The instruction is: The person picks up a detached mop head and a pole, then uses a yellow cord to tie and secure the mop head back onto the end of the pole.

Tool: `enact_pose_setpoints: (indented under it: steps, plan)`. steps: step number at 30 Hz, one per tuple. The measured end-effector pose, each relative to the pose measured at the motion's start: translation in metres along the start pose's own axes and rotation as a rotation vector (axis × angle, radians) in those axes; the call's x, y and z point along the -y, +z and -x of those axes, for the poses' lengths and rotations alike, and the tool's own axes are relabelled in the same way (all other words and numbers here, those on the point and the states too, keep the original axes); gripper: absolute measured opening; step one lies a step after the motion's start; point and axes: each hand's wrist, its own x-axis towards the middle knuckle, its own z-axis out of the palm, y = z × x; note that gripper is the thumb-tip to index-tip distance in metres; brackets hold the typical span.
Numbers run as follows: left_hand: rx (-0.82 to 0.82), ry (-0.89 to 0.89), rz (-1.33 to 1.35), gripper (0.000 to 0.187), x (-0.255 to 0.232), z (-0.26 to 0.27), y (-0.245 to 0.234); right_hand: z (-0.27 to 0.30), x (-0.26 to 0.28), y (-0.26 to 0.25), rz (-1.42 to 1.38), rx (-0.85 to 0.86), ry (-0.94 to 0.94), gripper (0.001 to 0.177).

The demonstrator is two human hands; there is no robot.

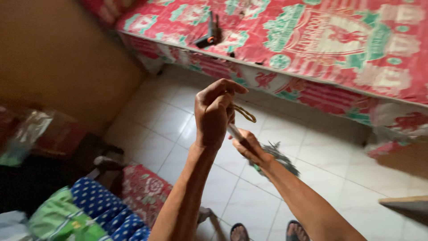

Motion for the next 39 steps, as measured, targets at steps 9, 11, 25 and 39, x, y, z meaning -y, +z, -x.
enact_pose_setpoints:
  steps: [9,11,25,39]
  plan:
    - [-0.101,0.048,-0.219,0.028,-0.025,0.005,-0.061,-0.049,0.024,0.091,-0.134,0.125,-0.022,0.007]
    - [-0.020,0.027,-0.141,0.028,-0.022,-0.002,-0.049,-0.039,0.033,0.068,-0.270,0.190,0.034,0.003]
    - [0.537,-0.163,0.247,0.025,0.068,-0.036,0.210,0.127,-0.012,-0.199,0.200,-0.688,0.205,0.024]
    - [0.811,-0.311,0.411,0.026,0.184,-0.016,0.402,0.284,-0.151,-0.411,0.757,-0.912,0.356,0.022]
